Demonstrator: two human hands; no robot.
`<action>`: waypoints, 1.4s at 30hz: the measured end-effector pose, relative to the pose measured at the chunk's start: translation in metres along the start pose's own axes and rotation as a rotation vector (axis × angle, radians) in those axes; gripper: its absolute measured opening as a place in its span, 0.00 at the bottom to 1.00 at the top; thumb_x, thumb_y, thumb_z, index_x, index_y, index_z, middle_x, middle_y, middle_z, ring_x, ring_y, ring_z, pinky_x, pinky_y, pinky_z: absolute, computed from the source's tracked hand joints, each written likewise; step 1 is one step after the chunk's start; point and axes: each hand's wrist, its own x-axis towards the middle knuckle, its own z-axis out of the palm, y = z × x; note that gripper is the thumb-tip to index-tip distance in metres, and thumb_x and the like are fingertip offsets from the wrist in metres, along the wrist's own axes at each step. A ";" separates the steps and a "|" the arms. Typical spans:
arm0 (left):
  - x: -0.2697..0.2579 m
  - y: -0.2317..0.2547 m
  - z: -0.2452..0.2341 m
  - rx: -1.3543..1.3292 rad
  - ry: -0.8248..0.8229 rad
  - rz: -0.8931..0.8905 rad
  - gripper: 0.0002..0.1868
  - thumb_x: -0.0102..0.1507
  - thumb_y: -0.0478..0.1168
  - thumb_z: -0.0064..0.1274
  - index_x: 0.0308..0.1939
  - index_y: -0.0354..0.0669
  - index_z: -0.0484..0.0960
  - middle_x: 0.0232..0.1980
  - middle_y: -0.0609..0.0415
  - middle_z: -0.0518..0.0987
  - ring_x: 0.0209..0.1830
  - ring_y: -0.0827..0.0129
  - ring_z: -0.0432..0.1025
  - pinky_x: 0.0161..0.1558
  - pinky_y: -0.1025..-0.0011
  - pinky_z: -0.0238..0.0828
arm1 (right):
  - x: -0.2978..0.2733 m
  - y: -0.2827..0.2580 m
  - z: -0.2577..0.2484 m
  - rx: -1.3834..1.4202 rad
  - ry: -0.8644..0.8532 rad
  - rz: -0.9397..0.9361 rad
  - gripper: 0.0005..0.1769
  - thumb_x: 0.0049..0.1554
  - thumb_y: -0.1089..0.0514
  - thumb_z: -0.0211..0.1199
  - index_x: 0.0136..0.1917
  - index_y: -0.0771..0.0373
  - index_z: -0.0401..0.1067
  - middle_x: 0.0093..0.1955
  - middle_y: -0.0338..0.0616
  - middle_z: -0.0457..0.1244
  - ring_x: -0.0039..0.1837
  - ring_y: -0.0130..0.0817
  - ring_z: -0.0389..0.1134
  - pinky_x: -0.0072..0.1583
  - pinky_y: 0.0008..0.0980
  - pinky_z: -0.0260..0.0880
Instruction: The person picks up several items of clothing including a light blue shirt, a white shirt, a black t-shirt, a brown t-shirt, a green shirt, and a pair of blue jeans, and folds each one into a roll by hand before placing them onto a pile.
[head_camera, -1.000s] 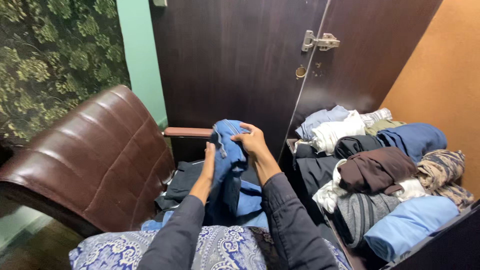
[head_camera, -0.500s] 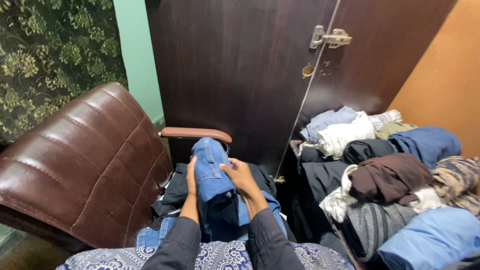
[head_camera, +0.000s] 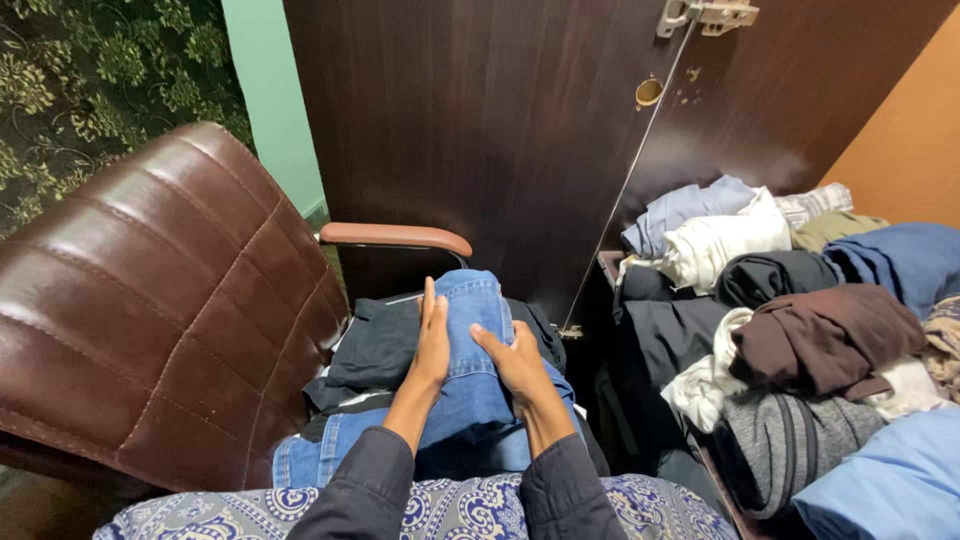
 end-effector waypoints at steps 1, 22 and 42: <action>-0.004 0.006 -0.001 0.002 0.002 -0.004 0.39 0.72 0.59 0.31 0.83 0.48 0.44 0.86 0.47 0.42 0.85 0.63 0.37 0.78 0.66 0.34 | -0.003 -0.001 0.001 0.001 -0.001 0.004 0.27 0.53 0.51 0.71 0.59 0.68 0.67 0.51 0.47 0.69 0.51 0.33 0.72 0.52 0.32 0.74; 0.026 -0.005 -0.020 -0.522 0.065 -0.086 0.48 0.65 0.65 0.44 0.77 0.35 0.52 0.74 0.34 0.61 0.72 0.51 0.62 0.70 0.56 0.60 | 0.019 0.027 -0.019 -0.235 -0.034 -0.161 0.33 0.54 0.36 0.65 0.65 0.58 0.76 0.43 0.42 0.65 0.42 0.28 0.61 0.46 0.36 0.64; 0.040 -0.028 -0.033 -0.429 0.111 -0.097 0.42 0.63 0.67 0.53 0.65 0.33 0.75 0.60 0.44 0.76 0.58 0.60 0.70 0.60 0.65 0.67 | 0.044 0.041 -0.012 0.140 -0.321 0.099 0.31 0.56 0.45 0.66 0.63 0.70 0.71 0.53 0.46 0.69 0.53 0.32 0.70 0.54 0.33 0.72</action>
